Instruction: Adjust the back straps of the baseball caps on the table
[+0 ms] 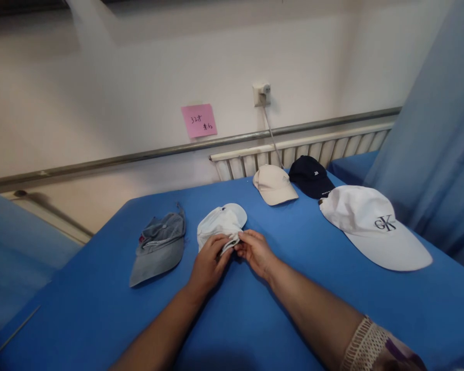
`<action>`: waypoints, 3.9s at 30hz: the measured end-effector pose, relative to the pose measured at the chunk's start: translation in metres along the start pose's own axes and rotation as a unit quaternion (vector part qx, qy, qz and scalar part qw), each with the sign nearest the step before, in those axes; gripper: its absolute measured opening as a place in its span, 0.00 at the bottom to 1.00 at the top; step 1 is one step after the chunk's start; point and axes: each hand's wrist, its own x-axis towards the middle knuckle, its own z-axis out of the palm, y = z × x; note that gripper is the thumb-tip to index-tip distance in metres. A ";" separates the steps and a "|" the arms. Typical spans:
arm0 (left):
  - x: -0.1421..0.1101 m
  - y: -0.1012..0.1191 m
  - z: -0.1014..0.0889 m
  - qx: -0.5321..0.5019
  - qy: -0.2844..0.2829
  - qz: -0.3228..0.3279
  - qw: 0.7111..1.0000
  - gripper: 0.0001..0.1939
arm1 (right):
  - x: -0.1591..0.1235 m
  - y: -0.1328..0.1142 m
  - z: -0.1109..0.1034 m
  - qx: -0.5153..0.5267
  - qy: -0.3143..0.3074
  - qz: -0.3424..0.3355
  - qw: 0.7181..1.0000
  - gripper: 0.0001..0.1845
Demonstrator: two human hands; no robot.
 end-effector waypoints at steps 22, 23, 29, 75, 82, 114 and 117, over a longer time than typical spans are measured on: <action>-0.003 -0.004 0.003 0.094 0.043 0.047 0.994 0.15 | -0.005 0.009 -0.005 0.132 0.005 0.210 0.969 0.10; -0.003 -0.003 0.003 0.099 0.045 0.049 0.993 0.14 | -0.005 0.010 -0.004 0.132 0.016 0.206 0.969 0.09; -0.003 0.005 0.001 0.126 0.033 0.069 0.989 0.10 | -0.009 0.012 -0.001 0.113 0.062 0.136 0.982 0.05; 0.003 -0.014 0.028 -0.400 0.061 -0.310 0.860 0.18 | 0.004 0.019 -0.018 -0.500 0.120 -0.209 0.832 0.08; 0.005 -0.007 0.022 -0.432 0.088 -0.339 0.831 0.19 | -0.004 0.015 -0.012 -0.534 0.100 -0.252 0.801 0.07; -0.005 0.002 0.014 -0.079 0.039 -0.147 0.985 0.10 | -0.003 0.013 -0.013 -0.547 0.096 -0.263 0.789 0.08; -0.005 0.004 0.009 -0.010 0.028 -0.099 0.995 0.10 | -0.003 0.014 -0.012 -0.546 0.093 -0.265 0.789 0.08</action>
